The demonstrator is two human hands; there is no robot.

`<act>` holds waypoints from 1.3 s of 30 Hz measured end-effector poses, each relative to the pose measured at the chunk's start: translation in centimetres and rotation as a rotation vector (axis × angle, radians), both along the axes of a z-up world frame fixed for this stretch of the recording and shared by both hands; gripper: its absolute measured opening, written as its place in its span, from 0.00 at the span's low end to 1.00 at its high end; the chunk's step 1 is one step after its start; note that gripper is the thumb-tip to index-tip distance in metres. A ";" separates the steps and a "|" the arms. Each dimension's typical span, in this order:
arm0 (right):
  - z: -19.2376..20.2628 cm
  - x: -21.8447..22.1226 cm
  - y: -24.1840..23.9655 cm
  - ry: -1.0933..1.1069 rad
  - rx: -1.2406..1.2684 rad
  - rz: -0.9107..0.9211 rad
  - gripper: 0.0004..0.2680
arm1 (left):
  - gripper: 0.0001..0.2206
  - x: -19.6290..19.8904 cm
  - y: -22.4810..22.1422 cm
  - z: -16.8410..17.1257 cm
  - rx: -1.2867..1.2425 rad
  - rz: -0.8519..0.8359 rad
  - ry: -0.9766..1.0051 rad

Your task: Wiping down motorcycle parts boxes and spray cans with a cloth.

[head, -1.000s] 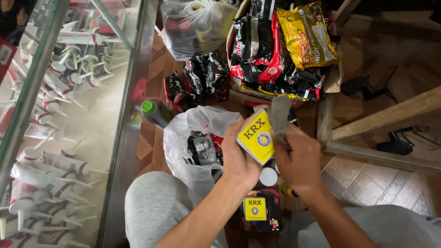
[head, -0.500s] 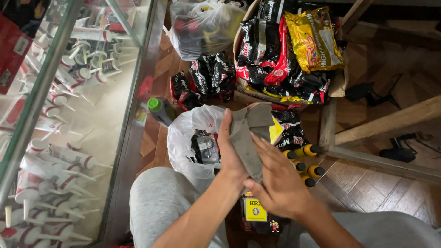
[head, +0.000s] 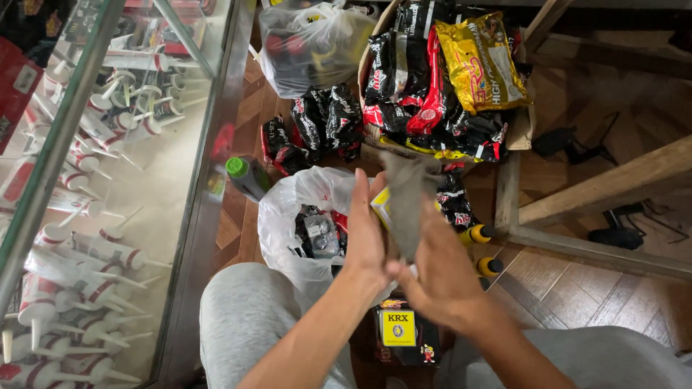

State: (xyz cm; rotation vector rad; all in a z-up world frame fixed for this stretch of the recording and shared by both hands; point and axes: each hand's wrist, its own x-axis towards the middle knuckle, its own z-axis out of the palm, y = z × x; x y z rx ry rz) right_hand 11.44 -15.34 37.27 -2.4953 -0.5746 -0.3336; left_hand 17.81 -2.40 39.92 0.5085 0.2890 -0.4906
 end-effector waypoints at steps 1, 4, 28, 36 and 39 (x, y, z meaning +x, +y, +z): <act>0.2 -0.2 0.3 0.001 0.000 -0.001 0.30 | 0.29 0.2 0.1 -3.5 0.000 -0.001 0.001; 0.9 -0.6 0.7 0.026 -0.006 0.065 0.32 | 0.32 0.3 0.3 -8.8 -0.256 -0.053 -0.146; 2.9 2.0 0.2 -0.233 0.064 -0.013 0.10 | 0.25 -0.5 -1.4 -5.0 0.138 -0.051 0.018; 3.1 2.7 -0.2 -0.137 0.229 -0.240 0.15 | 0.23 -0.1 -0.6 -0.8 -0.077 -0.072 -0.069; 2.9 1.9 0.8 -0.058 0.378 -0.247 0.16 | 0.18 0.2 -0.2 -1.7 -0.059 -0.066 -0.061</act>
